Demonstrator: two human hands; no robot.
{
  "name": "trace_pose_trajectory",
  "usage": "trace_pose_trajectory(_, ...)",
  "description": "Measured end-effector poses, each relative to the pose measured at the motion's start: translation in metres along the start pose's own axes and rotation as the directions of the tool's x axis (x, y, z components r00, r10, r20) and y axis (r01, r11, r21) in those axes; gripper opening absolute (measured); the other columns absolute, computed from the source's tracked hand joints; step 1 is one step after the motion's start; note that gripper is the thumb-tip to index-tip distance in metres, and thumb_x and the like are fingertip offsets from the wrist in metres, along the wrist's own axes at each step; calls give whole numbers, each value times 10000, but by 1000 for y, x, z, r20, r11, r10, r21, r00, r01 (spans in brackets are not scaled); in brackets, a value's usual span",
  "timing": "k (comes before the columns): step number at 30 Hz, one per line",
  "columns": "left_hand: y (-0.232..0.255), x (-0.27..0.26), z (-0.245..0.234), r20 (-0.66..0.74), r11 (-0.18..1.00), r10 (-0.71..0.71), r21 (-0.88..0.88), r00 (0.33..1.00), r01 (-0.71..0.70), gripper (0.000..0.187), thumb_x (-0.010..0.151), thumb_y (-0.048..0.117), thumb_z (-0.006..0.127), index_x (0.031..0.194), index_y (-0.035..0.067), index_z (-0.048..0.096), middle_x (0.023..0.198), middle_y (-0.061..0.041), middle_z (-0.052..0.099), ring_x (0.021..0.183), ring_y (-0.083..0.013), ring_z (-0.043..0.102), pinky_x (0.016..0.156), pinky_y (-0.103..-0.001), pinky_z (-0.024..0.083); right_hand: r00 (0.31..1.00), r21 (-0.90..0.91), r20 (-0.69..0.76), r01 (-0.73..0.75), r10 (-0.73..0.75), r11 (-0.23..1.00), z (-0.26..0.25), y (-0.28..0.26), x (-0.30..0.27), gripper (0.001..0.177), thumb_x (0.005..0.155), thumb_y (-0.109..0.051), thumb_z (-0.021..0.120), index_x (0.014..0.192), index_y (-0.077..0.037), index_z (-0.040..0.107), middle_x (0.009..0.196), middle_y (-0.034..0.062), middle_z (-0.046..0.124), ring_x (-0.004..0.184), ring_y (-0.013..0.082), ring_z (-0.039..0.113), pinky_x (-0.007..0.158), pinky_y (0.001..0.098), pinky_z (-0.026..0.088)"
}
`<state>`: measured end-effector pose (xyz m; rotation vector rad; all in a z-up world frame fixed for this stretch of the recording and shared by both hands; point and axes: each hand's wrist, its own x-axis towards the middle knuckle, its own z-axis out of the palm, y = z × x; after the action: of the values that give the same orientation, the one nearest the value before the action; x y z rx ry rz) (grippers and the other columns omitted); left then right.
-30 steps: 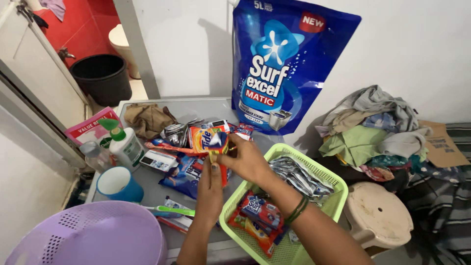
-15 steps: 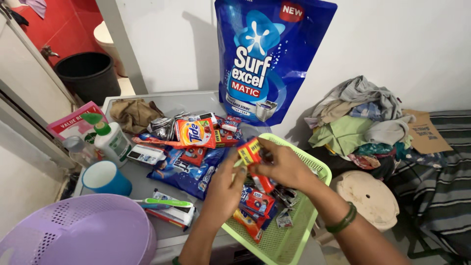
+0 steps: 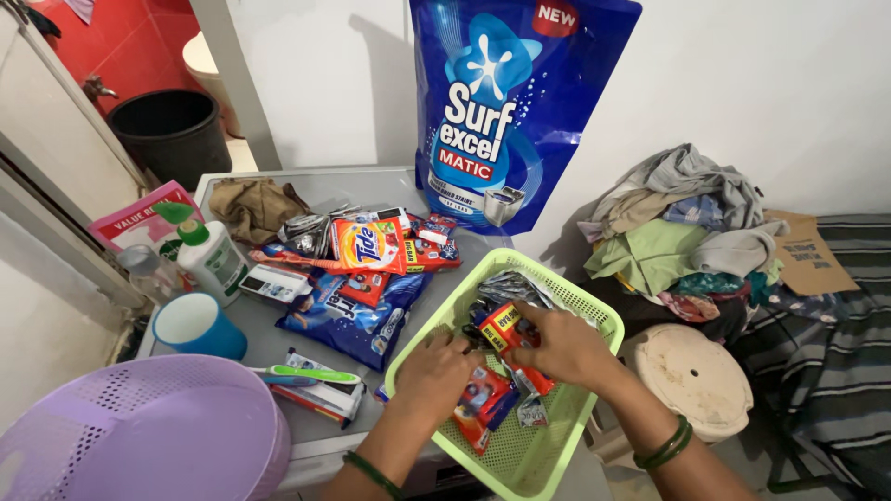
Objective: The person sorts various household items on a countertop and places them into two plastic baskets. They handle detergent packets, toothbrushes, toothpaste, and bottles, moving them from the counter into a green basket and a purple basket.
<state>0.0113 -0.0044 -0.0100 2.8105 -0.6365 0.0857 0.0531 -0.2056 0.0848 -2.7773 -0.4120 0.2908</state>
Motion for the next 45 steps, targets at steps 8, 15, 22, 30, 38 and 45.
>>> trace_pose_trajectory(8,-3,-21,-10,-129,990,33,138,991,-15,243,844,93,642,1056,108,760,1254,-111,649,1290,-300,543,982,-447,474,986,-7,84,144,-143,990,17,-7,1,830,706,-404,831,1423,-102,541,1066,204,736,1007,345,723,892,427,558)
trace_pose_trajectory(15,-6,-30,-12,-233,994,-91,40,968,102,436,784,90,612,1207,-1,663,1463,-148,546,1418,-389,390,1047,-574,368,985,-237,31,175,-172,956,31,-35,4,861,724,-383,829,1476,-148,482,1194,122,648,1107,320,661,885,444,556)
trace_pose_trajectory(22,-8,-35,-6,-227,985,-169,-81,959,154,555,801,37,591,1354,1,566,1485,-119,481,1445,-369,345,1105,-615,323,977,-259,108,205,-182,944,46,-45,0,909,723,-334,891,1454,-66,420,1219,146,621,1137,350,626,898,448,549)
trace_pose_trajectory(30,-7,-36,-14,-136,984,-167,-79,977,157,589,794,47,607,1377,17,531,1503,-128,446,1470,-374,308,1121,-606,294,980,-259,160,160,-121,953,41,-54,-5,907,764,-343,847,1517,-106,400,1263,132,616,1171,343,624,939,449,536)
trace_pose_trajectory(38,-26,-23,-33,-340,913,-335,-348,879,213,603,849,78,662,1419,19,475,1504,-187,450,1433,-403,364,1160,-511,301,966,-128,-35,251,-257,960,10,-80,21,699,804,-333,764,1417,-123,500,1240,165,654,1141,364,632,933,457,527)
trace_pose_trajectory(45,-74,13,-16,-325,819,-574,-218,752,531,808,781,66,704,1511,36,359,1579,-170,365,1468,-387,315,1177,-524,273,949,-93,-97,290,-299,952,54,-109,107,450,846,-239,724,1265,-96,645,1254,151,672,1183,349,633,970,458,520)
